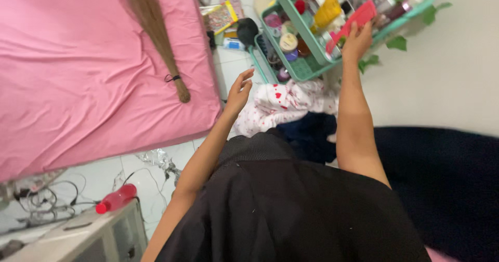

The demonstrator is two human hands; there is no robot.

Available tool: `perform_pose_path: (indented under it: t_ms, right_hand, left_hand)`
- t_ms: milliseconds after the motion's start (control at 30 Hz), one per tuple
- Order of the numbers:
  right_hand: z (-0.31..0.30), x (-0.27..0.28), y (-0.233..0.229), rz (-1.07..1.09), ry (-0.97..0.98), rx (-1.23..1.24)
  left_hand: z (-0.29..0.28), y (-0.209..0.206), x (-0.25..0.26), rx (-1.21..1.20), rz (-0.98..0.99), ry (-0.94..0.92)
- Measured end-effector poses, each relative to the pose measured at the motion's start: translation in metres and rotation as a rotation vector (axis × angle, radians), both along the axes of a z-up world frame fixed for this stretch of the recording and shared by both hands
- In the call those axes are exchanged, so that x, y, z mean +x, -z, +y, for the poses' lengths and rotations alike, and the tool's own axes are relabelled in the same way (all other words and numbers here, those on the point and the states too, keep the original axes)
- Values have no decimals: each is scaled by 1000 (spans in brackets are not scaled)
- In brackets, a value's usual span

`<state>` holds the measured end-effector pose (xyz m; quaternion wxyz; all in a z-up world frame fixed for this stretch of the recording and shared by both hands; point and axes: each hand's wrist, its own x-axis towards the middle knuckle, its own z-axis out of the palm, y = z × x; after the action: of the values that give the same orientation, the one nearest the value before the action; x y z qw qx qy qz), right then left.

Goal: The person opens the window, removes a duvet and a pillow from the bed, and places them on the floor. They then pick up a book, a comb, and a piece of clothing from the bed and place them on a nearby shelf. Finally, the person smooths the pink bedsheet and tucks the edges under the mattress.

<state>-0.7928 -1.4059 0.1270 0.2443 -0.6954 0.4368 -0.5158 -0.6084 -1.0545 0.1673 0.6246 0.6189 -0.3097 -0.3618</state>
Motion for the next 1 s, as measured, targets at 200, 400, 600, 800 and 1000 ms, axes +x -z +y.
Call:
perform_pose_path:
  t_ms: [200, 400, 600, 800, 1000]
  right_hand:
    - [-30, 24, 58, 304, 110, -53]
    - [5, 48, 21, 440, 302, 82]
    - [137, 89, -5, 257, -273, -295]
    - [281, 142, -14, 138, -849, 83]
    - [367, 185, -16, 228, -1183, 223]
  left_hand:
    - [31, 6, 14, 25, 75, -215]
    - [55, 42, -1, -61, 74, -372]
    - [75, 41, -23, -50, 130, -517]
    - [128, 42, -40, -15, 203, -729]
    - [210, 60, -37, -76, 189, -1041]
